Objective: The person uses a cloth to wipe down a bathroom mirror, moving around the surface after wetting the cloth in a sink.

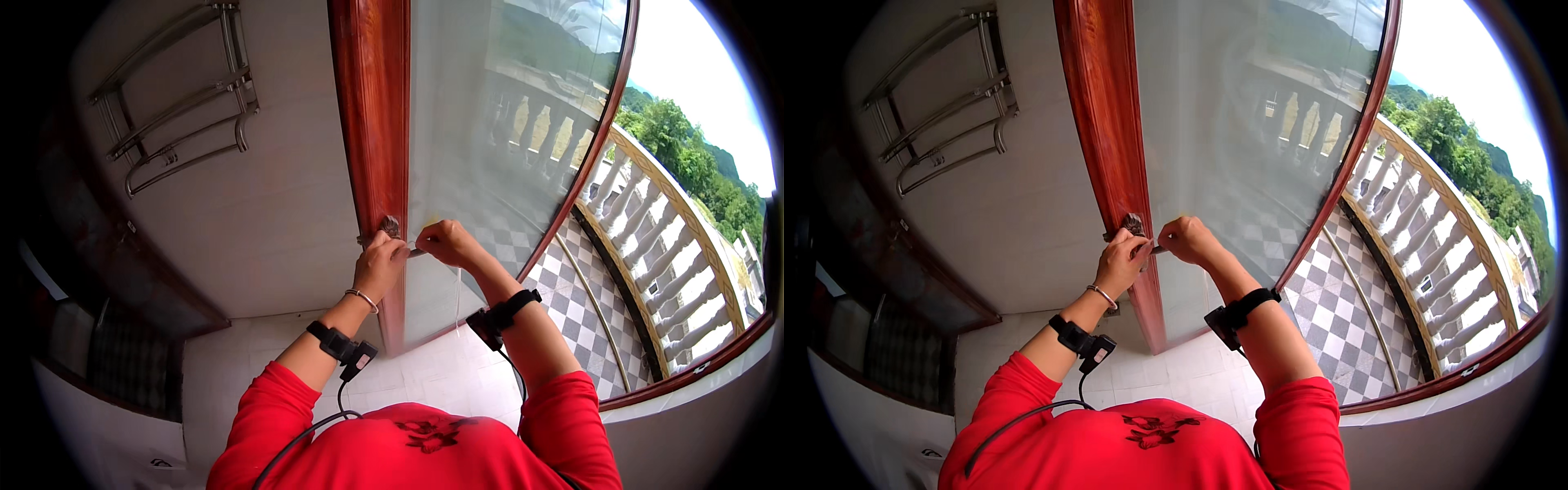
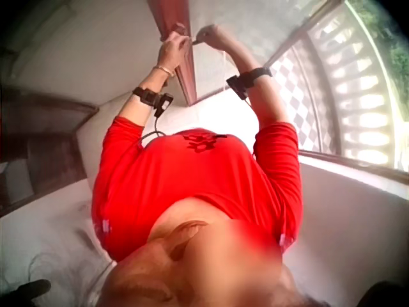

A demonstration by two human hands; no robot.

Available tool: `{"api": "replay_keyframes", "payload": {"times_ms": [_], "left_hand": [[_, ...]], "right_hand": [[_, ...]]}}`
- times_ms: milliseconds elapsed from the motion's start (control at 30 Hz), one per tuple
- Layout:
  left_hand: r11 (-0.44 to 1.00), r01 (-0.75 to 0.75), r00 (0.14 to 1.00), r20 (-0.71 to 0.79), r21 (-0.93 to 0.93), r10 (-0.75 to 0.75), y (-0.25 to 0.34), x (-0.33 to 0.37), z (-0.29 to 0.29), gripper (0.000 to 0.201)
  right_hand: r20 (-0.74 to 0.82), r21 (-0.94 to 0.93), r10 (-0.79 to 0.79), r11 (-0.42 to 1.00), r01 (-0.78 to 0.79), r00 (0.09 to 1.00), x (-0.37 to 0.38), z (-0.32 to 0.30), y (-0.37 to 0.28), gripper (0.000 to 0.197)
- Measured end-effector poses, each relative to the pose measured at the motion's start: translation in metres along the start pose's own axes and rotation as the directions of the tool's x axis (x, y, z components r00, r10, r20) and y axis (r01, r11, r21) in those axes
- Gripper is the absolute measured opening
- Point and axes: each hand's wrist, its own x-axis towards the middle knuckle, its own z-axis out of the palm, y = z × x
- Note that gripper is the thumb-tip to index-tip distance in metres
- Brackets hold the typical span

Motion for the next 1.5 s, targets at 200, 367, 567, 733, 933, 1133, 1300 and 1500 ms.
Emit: {"api": "replay_keyframes", "payload": {"times_ms": [200,367,567,733,933,1133,1300,1500], "left_hand": [[0.978,-0.016,0.999,-0.046,-0.207,0.006,-0.014,0.014,0.011,0.011],[0.986,-0.012,1.0,-0.011,-0.165,0.01,-0.027,0.028,0.005,0.011],[0.967,-0.124,0.989,-0.104,-0.224,0.103,-0.057,0.05,0.005,0.009],[0.939,-0.145,0.987,-0.107,-0.311,0.117,-0.077,0.071,0.001,0.005],[0.939,-0.196,0.98,-0.024,-0.283,0.197,-0.118,0.097,-0.02,0.006],[0.969,-0.045,0.976,0.195,-0.243,0.094,-0.142,0.119,-0.021,0.012],[0.999,-0.032,0.95,0.309,-0.011,0.034,-0.14,0.131,-0.022,0.011],[0.795,0.483,0.802,0.551,-0.367,-0.233,-0.15,0.128,-0.007,0.016]], "right_hand": [[0.101,0.021,-0.001,1.0,-0.001,0.995,0.024,-0.015,0.026,0.014],[0.187,0.161,0.135,0.973,-0.165,0.973,0.044,-0.027,0.041,0.015],[0.215,0.26,0.243,0.919,-0.295,0.946,0.067,-0.031,0.058,0.016],[0.31,0.639,0.271,0.65,-0.411,0.911,0.074,0.033,0.11,0.011],[0.287,0.746,0.232,0.555,-0.369,0.929,0.084,0.101,0.071,0.02],[0.19,0.788,0.28,0.528,-0.317,0.941,0.096,0.124,0.056,0.023],[0.116,0.836,0.258,0.496,-0.235,0.959,0.099,0.119,0.047,0.025],[0.243,0.873,0.114,0.408,-0.269,0.963,0.1,0.13,0.04,0.026]]}}
